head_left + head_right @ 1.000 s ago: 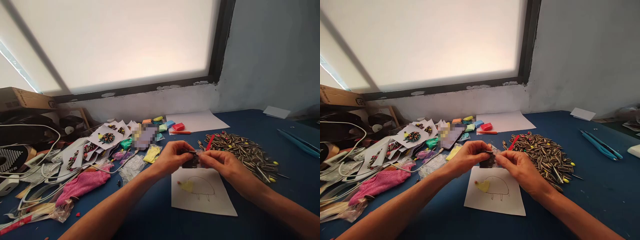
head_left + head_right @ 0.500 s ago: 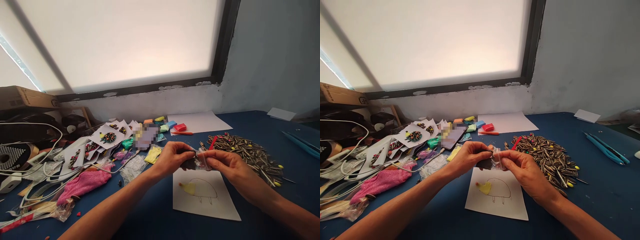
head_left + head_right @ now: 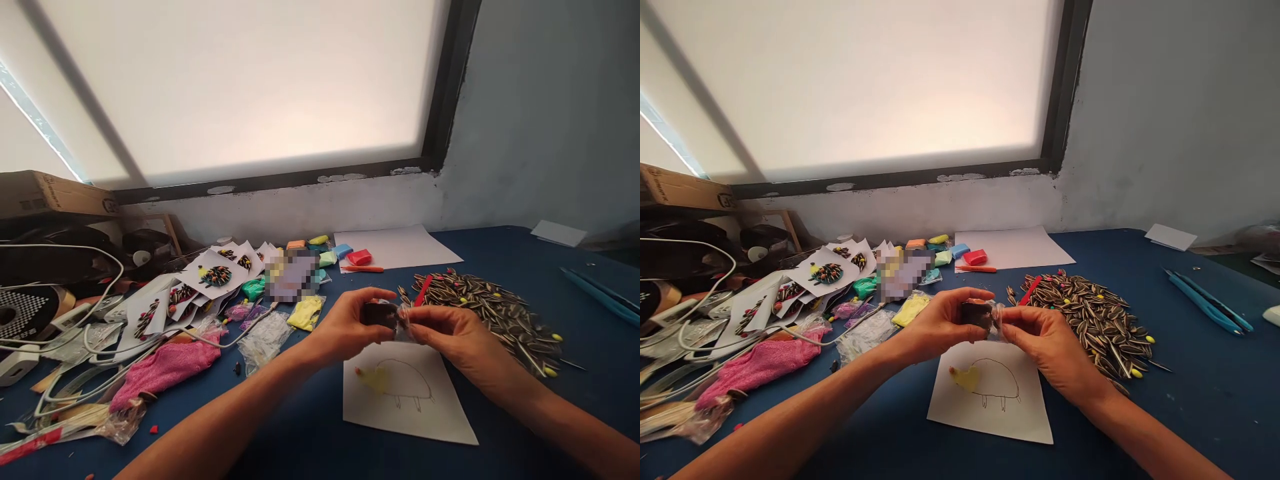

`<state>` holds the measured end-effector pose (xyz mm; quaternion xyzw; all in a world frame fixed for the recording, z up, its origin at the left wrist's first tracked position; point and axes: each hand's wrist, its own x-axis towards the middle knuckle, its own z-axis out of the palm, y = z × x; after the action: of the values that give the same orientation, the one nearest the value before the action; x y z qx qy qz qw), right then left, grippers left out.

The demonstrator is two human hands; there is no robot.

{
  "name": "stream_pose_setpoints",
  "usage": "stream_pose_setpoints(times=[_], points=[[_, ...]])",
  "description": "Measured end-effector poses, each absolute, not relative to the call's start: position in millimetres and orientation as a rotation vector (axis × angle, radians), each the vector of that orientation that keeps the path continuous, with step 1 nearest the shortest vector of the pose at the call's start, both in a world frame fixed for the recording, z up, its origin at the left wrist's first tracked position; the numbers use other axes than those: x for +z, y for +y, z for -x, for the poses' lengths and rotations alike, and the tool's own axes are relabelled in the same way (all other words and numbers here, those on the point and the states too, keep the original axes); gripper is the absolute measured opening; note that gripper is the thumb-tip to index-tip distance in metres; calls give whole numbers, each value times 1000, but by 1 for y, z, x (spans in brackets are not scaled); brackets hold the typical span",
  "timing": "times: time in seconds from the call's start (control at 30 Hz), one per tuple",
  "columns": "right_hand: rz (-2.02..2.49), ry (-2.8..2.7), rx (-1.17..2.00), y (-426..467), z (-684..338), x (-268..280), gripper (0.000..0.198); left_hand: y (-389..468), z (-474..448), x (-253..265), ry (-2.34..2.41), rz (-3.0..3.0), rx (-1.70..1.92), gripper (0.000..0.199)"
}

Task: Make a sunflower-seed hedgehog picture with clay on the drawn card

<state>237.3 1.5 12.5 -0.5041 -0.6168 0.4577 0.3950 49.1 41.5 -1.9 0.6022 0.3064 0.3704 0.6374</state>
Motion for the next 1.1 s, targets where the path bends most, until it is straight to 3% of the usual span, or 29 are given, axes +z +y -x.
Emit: stream_pose_setpoints(times=[0.37, 0.7, 1.1], points=[[1254, -1779, 892, -4, -234, 10, 30, 35, -51, 3, 779, -1484, 725, 22], [1205, -1892, 684, -8, -233, 9, 23, 31, -52, 9, 809, -1338, 826, 40], [1211, -1789, 829, -6, -231, 13, 29, 34, -52, 2, 691, -1235, 841, 46]])
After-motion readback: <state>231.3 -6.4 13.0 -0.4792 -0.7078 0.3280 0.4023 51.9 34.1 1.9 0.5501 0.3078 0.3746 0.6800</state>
